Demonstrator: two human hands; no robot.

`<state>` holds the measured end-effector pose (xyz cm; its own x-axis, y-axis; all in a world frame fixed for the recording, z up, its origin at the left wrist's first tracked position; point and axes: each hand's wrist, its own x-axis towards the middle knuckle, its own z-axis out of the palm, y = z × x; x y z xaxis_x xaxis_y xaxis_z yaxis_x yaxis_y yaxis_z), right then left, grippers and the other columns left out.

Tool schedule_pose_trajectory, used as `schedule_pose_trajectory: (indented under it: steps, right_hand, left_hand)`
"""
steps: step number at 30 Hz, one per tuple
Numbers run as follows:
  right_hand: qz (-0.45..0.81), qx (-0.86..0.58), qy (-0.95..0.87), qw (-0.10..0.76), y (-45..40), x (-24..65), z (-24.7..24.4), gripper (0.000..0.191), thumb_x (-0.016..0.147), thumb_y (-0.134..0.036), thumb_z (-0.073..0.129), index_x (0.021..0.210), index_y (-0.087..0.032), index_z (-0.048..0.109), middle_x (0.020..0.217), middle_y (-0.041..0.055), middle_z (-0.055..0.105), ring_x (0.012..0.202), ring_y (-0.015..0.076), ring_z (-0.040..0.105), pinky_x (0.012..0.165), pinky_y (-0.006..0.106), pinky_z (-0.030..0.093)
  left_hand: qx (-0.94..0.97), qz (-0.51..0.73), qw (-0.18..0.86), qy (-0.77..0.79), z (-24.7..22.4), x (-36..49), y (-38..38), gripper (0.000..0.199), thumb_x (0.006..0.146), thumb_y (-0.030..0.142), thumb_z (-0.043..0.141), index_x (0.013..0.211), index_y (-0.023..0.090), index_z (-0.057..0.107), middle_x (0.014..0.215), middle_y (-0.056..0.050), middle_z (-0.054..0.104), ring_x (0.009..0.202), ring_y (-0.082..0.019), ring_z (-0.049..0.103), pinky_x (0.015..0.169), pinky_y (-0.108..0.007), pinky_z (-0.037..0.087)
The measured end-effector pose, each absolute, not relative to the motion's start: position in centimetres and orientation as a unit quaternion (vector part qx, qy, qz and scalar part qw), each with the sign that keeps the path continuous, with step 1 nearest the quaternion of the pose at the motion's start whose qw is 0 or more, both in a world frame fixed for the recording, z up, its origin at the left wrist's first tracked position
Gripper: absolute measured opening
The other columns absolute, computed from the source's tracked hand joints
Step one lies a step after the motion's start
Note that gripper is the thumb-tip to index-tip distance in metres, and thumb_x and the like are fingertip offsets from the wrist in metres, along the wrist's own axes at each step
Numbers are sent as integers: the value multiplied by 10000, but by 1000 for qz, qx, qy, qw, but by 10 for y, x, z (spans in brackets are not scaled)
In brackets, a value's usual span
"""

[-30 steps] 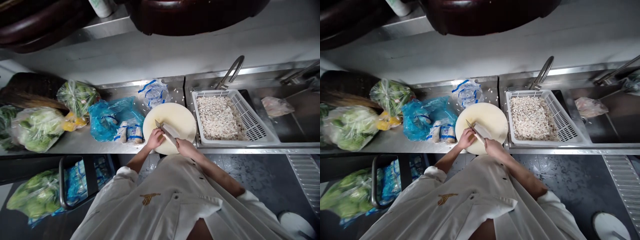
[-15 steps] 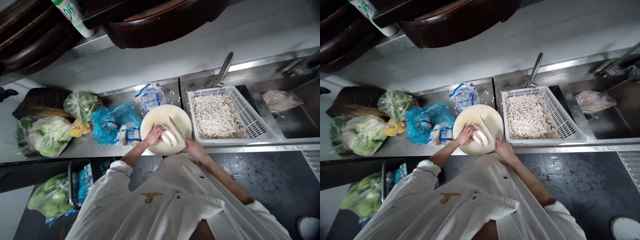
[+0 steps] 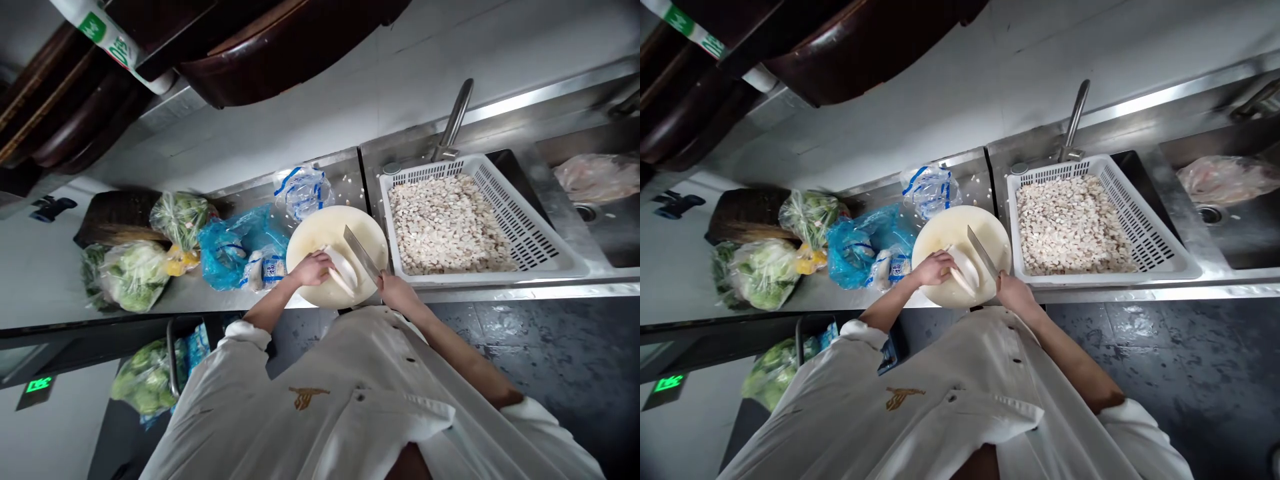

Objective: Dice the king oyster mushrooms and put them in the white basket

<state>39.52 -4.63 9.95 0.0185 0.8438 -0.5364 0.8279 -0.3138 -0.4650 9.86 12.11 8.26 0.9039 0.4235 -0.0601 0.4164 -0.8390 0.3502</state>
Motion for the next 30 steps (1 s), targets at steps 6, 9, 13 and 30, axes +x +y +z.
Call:
schedule_pose_trajectory:
  steps: [6, 9, 13, 30]
  right_hand:
    - [378, -715, -588, 1, -45, 393, 99, 385, 1130, -345, 347, 1325, -143, 611, 1118, 187, 777, 1076, 287, 744, 871, 314, 476]
    - [366, -711, -600, -8, -45, 388, 104, 382, 1132, -327, 339, 1337, -157, 613, 1131, 175, 779, 1081, 281, 745, 869, 310, 482]
    - [336, -696, -634, -26, -49, 372, 119, 386, 1134, -317, 319, 1338, -172, 613, 1122, 168, 778, 1058, 280, 754, 874, 321, 488]
    - [278, -701, -650, -94, -41, 345, 117, 384, 1133, -325, 301, 1325, -184, 603, 1064, 147, 790, 1002, 253, 761, 840, 305, 474]
  left_hand:
    - [951, 75, 164, 250, 81, 107, 139, 638, 834, 263, 724, 1462, 256, 610, 1485, -140, 540, 1417, -375, 447, 1191, -600, 439]
    - [954, 89, 141, 248, 74, 98, 120, 658, 844, 248, 727, 1488, 265, 588, 1578, -133, 460, 1494, -393, 368, 1231, -635, 382]
    - [932, 150, 119, 307, 50, 89, 85, 506, 930, 319, 727, 1428, 288, 644, 1540, -133, 487, 1460, -363, 407, 1194, -606, 428]
    - [931, 184, 186, 255, 16, 89, 103, 519, 950, 574, 729, 1375, 278, 703, 1404, -125, 650, 1441, -325, 502, 1224, -567, 439]
